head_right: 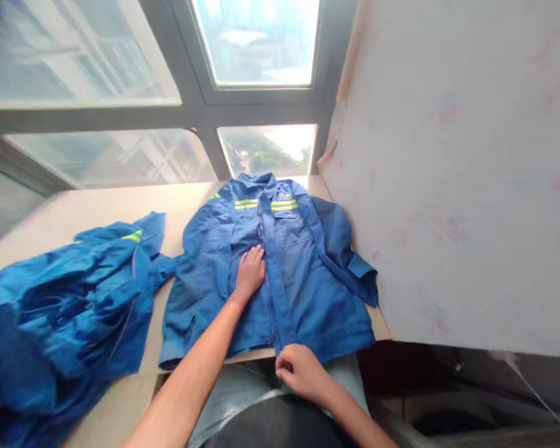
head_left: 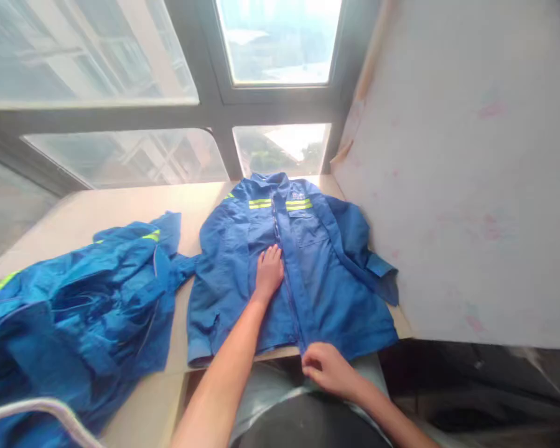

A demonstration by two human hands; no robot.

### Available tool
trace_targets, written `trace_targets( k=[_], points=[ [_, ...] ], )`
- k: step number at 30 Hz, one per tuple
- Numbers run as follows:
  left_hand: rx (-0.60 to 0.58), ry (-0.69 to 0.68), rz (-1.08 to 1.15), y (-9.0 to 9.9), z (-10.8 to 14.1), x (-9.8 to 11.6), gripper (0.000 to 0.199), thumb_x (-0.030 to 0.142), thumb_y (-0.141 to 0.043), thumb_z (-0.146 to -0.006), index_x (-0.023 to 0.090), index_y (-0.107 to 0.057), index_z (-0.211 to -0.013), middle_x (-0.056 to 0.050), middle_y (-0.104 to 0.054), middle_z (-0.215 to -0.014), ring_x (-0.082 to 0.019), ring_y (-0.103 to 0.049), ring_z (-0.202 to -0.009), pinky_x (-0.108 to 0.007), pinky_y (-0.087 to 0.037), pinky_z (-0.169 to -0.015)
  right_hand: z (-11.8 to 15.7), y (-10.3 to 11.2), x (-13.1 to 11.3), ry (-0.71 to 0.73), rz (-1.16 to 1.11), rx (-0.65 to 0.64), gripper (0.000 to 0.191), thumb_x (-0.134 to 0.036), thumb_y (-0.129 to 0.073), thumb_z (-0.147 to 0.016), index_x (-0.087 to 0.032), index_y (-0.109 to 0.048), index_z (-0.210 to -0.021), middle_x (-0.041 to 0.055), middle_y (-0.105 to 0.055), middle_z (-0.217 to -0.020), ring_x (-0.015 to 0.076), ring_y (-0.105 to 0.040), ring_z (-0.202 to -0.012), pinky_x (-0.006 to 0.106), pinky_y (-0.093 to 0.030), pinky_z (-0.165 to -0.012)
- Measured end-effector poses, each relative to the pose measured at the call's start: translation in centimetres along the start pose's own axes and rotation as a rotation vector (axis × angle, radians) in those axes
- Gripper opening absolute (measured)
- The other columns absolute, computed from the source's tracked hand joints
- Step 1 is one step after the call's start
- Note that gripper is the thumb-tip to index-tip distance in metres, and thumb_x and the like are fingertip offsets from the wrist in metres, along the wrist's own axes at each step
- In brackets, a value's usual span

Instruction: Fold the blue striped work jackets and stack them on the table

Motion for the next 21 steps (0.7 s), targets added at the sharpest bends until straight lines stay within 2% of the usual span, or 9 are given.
trace_targets(
  k=[3,5,7,9,11,13,15,17,21],
  points=[
    [0.005,0.001,0.027,0.2,-0.2,-0.4,0.048,0.008,-0.051,-0.085,0.013,-0.063,-0.131,-0.014,-0.051,-0.149,-0.027,-0.038,-0.144,-0.048,-0.016,-0.124,-0.3,1.3,-0.1,-0.085,-0.16,0.07,0.009,-0.019,-0.06,-0.076,-0.018,-0.066,-0.07,0.0001,-0.063,-0.069,0.014,-0.054,-0.068,0.025,-0.036,-0.065],
    [0.026,0.015,0.072,0.5,-0.3,-0.7,0.049,0.004,-0.05,-0.081,0.015,-0.067,-0.125,-0.011,-0.057,-0.143,-0.025,-0.044,-0.14,-0.046,-0.02,-0.123,-0.7,3.1,0.3,-0.133,-0.304,0.177,0.013,-0.028,-0.061,-0.08,-0.018,-0.066,-0.072,0.0,-0.062,-0.07,0.0145,-0.054,-0.068,0.025,-0.038,-0.064],
    [0.066,0.045,0.138,0.8,-0.3,-1.2,0.05,0.0,-0.048,-0.078,0.019,-0.07,-0.119,-0.008,-0.065,-0.135,-0.022,-0.053,-0.133,-0.043,-0.028,-0.121,-1.0,5.6,1.0,-0.166,-0.457,0.34,0.021,-0.039,-0.065,-0.081,-0.018,-0.066,-0.078,0.0002,-0.062,-0.073,0.0154,-0.054,-0.07,0.026,-0.042,-0.066],
    [0.133,0.09,0.219,1.4,-0.2,-1.8,0.048,0.0,-0.045,-0.079,0.02,-0.073,-0.112,-0.007,-0.071,-0.125,-0.021,-0.061,-0.123,-0.042,-0.037,-0.116,-1.2,8.7,2.2,-0.196,-0.584,0.602,0.032,-0.049,-0.07,-0.077,-0.018,-0.067,-0.085,0.0005,-0.063,-0.077,0.0158,-0.054,-0.071,0.026,-0.044,-0.066],
    [0.226,0.149,0.314,2.4,-0.2,-2.5,0.043,0.003,-0.045,-0.08,0.019,-0.073,-0.108,-0.007,-0.074,-0.114,-0.02,-0.066,-0.113,-0.041,-0.045,-0.109,-0.9,11.7,3.6,-0.211,-0.657,0.959,0.042,-0.054,-0.072,-0.074,-0.018,-0.066,-0.093,0.0002,-0.062,-0.081,0.015,-0.054,-0.071,0.026,-0.045,-0.066],
    [0.347,0.221,0.418,4.0,0.0,-3.3,0.039,0.005,-0.046,-0.08,0.017,-0.072,-0.107,-0.009,-0.075,-0.108,-0.02,-0.069,-0.107,-0.04,-0.049,-0.104,-0.1,14.1,4.7,-0.189,-0.636,1.303,0.045,-0.056,-0.07,-0.075,-0.018,-0.063,-0.098,-0.0002,-0.061,-0.083,0.0143,-0.054,-0.072,0.026,-0.046,-0.068],
    [0.474,0.295,0.523,6.1,0.1,-4.4,0.038,0.006,-0.049,-0.077,0.014,-0.068,-0.109,-0.011,-0.075,-0.106,-0.02,-0.07,-0.103,-0.04,-0.052,-0.1,0.7,15.6,5.5,-0.148,-0.544,1.514,0.043,-0.055,-0.067,-0.079,-0.018,-0.061,-0.1,0.0002,-0.06,-0.086,0.0148,-0.056,-0.076,0.028,-0.047,-0.072],
    [0.588,0.36,0.619,8.8,0.3,-5.4,0.041,0.005,-0.053,-0.073,0.013,-0.064,-0.111,-0.011,-0.073,-0.106,-0.019,-0.07,-0.1,-0.039,-0.053,-0.098,1.3,16.1,5.9,-0.132,-0.476,1.574,0.043,-0.055,-0.064,-0.082,-0.018,-0.06,-0.101,0.0011,-0.06,-0.087,0.016,-0.057,-0.079,0.03,-0.049,-0.076],
    [0.754,0.449,0.756,14.7,0.9,-7.5,0.041,0.004,-0.055,-0.069,0.012,-0.059,-0.109,-0.01,-0.071,-0.101,-0.017,-0.07,-0.096,-0.041,-0.053,-0.099,2.0,15.2,6.1,-0.186,-0.411,1.515,0.043,-0.057,-0.063,-0.082,-0.017,-0.06,-0.099,0.0036,-0.062,-0.089,0.0184,-0.059,-0.081,0.033,-0.049,-0.079]
  ],
)
Point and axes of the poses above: each hand's wrist, its own z-axis away from the middle knuckle, its own y-axis out of the back of the hand, x = y × z, the point moved 2 cm from there along -z, towards the middle knuckle
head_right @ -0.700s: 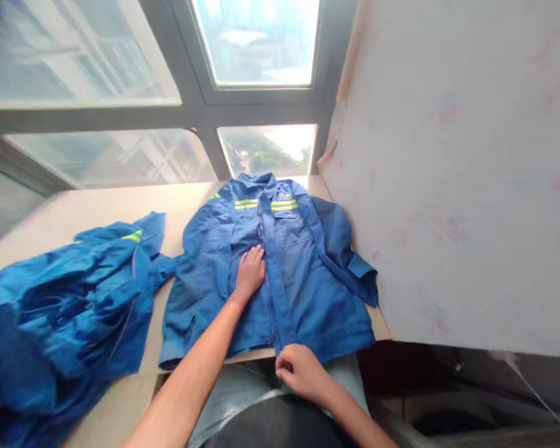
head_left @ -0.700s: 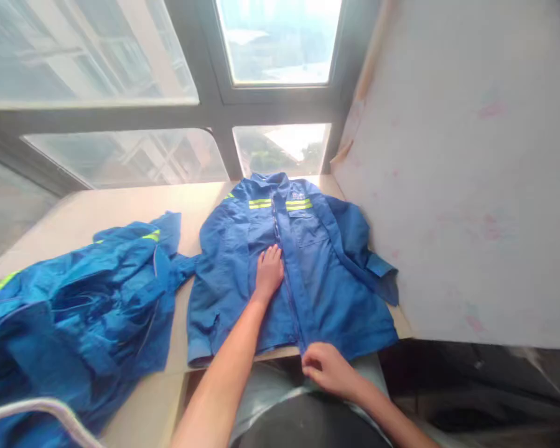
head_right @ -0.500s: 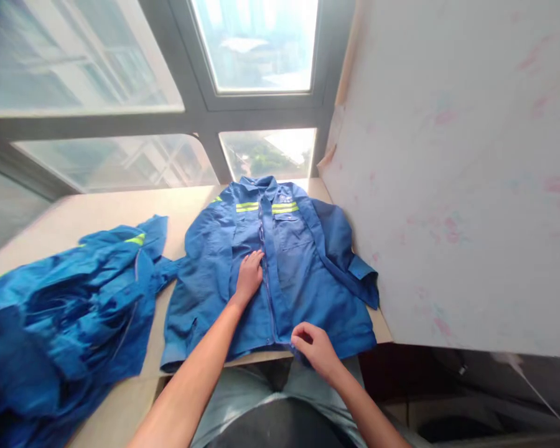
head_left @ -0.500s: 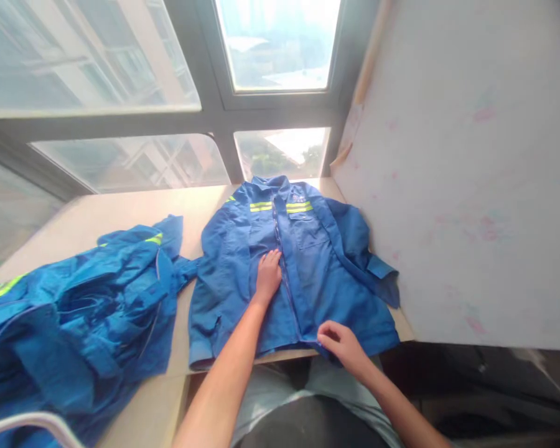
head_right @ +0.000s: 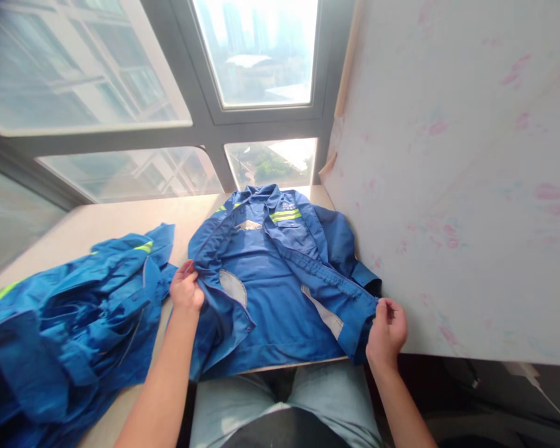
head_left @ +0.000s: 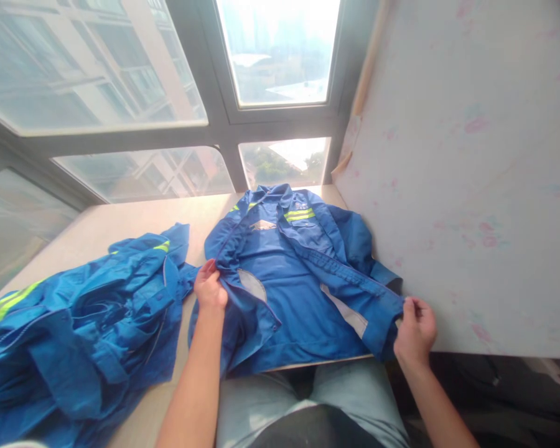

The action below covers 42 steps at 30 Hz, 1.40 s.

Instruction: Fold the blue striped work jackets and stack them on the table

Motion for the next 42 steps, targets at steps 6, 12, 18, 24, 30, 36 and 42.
trace_targets(
  k=[6,12,18,24,30,36,42],
  points=[
    [0.164,0.049,0.076,5.7,-2.5,3.6,0.028,0.008,-0.062,-0.068,0.023,-0.058,-0.092,-0.011,-0.069,-0.105,-0.025,-0.066,-0.108,-0.049,-0.05,-0.104,1.8,-0.7,0.6,0.198,0.382,-0.523,0.034,-0.051,-0.055,-0.087,-0.019,-0.065,-0.091,0.0086,-0.068,-0.093,0.0225,-0.063,-0.084,0.036,-0.05,-0.081],
    [0.022,0.12,-0.163,7.5,-1.5,3.6,0.032,0.029,-0.064,-0.078,0.022,-0.059,-0.109,-0.012,-0.069,-0.109,-0.031,-0.065,-0.114,-0.055,-0.05,-0.102,3.9,-2.2,1.5,0.405,0.62,-1.166,0.023,-0.036,-0.047,-0.092,-0.023,-0.066,-0.092,0.0055,-0.066,-0.091,0.0213,-0.063,-0.087,0.033,-0.048,-0.081],
    [-0.146,-0.081,-0.648,6.9,1.6,2.0,0.066,0.053,-0.065,-0.079,0.015,-0.054,-0.132,-0.018,-0.055,-0.138,-0.032,-0.047,-0.136,-0.05,-0.033,-0.117,3.9,-2.8,2.0,0.442,0.711,-1.142,0.024,-0.035,-0.043,-0.094,-0.023,-0.062,-0.084,0.0038,-0.065,-0.086,0.0203,-0.064,-0.083,0.031,-0.047,-0.077],
    [-0.382,-0.342,-1.322,5.6,5.3,0.3,0.089,0.058,-0.07,-0.074,0.012,-0.043,-0.145,-0.026,-0.035,-0.153,-0.043,-0.036,-0.141,-0.056,-0.037,-0.111,3.6,-2.6,2.8,0.419,0.703,-1.122,0.02,-0.034,-0.045,-0.093,-0.023,-0.06,-0.089,0.0043,-0.066,-0.087,0.0207,-0.065,-0.08,0.033,-0.049,-0.075],
    [-0.35,-0.411,-1.255,5.8,5.1,-0.7,0.063,0.026,-0.055,-0.085,0.015,-0.043,-0.146,-0.02,-0.054,-0.139,-0.035,-0.052,-0.129,-0.048,-0.045,-0.104,2.6,-3.3,3.3,0.467,0.566,-0.834,0.034,-0.037,-0.053,-0.088,-0.021,-0.06,-0.117,0.0101,-0.065,-0.113,0.0263,-0.064,-0.106,0.043,-0.051,-0.095],
    [-0.203,-0.221,-0.948,6.6,3.2,0.5,0.049,0.015,-0.058,-0.072,0.018,-0.066,-0.12,-0.014,-0.073,-0.11,-0.034,-0.066,-0.108,-0.048,-0.05,-0.097,2.5,-7.3,2.3,0.467,0.554,-0.845,0.06,-0.029,-0.06,-0.075,-0.017,-0.056,-0.134,0.0143,-0.063,-0.126,0.031,-0.057,-0.121,0.048,-0.044,-0.106],
    [-0.06,-0.239,-0.615,7.3,1.8,5.5,0.034,0.018,-0.059,-0.065,0.021,-0.075,-0.095,-0.006,-0.075,-0.093,-0.033,-0.066,-0.1,-0.052,-0.048,-0.099,4.5,-10.9,-3.5,0.169,0.35,-1.229,0.019,-0.026,-0.055,-0.074,-0.018,-0.071,-0.078,0.0012,-0.068,-0.072,0.0204,-0.063,-0.074,0.032,-0.052,-0.074]
  ],
)
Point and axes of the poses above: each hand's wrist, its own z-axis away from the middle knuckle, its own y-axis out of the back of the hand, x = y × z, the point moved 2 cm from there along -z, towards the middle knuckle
